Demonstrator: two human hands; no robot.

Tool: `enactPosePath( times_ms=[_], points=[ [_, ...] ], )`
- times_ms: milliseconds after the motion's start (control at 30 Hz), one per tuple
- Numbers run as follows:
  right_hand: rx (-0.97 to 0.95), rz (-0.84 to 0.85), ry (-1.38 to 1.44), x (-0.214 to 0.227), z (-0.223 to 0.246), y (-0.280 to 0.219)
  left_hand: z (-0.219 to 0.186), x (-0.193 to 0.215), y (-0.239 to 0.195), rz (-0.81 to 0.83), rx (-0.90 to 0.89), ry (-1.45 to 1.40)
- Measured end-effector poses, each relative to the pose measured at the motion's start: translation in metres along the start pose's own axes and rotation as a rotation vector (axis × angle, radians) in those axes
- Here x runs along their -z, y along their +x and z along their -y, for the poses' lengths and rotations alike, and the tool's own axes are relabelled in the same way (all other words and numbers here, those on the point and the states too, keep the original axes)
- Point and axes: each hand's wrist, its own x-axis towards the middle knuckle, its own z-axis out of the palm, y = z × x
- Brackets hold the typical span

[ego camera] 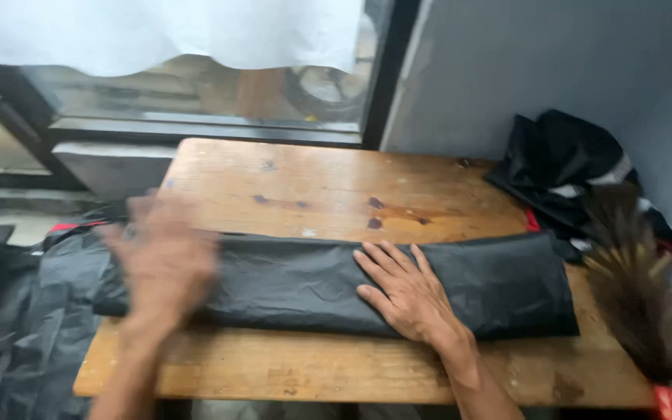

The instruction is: The person folds a large black tarp on a wooden table, rolling it into a compact bundle. They then place the folded tarp into a black carrying bag, secure the bag with a red strap, and briefly use a feather duster on the table.

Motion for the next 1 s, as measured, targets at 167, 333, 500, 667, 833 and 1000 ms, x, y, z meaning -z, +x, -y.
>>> enactPosePath(
  times_ms=[167,333,500,667,833,1000],
  points=[
    [-0.011,-0.088,-0.046,-0.01,-0.002,-0.002,-0.124,0.058,-0.003,0.097,-0.343,-0.331],
    [0.017,-0.132,-0.14,-0.008,0.008,0.005,-0.142,0.006,-0.02,0.008,-0.282,-0.325],
    [0.021,-0.013,0.104,-0.027,0.069,0.021,-0.135,-0.013,-0.027,-0.081,-0.371,-0.138],
    [0.006,-0.159,0.068,-0.041,0.036,0.012,-0.138,0.002,-0.02,0.081,-0.326,-0.265],
    [-0.186,-0.046,-0.084,-0.015,-0.059,-0.021,-0.139,0.007,-0.02,0.195,-0.259,-0.318],
    [-0.302,0.131,-0.143,0.015,-0.092,-0.033,-0.138,0.003,-0.02,0.176,-0.267,-0.299]
  ],
)
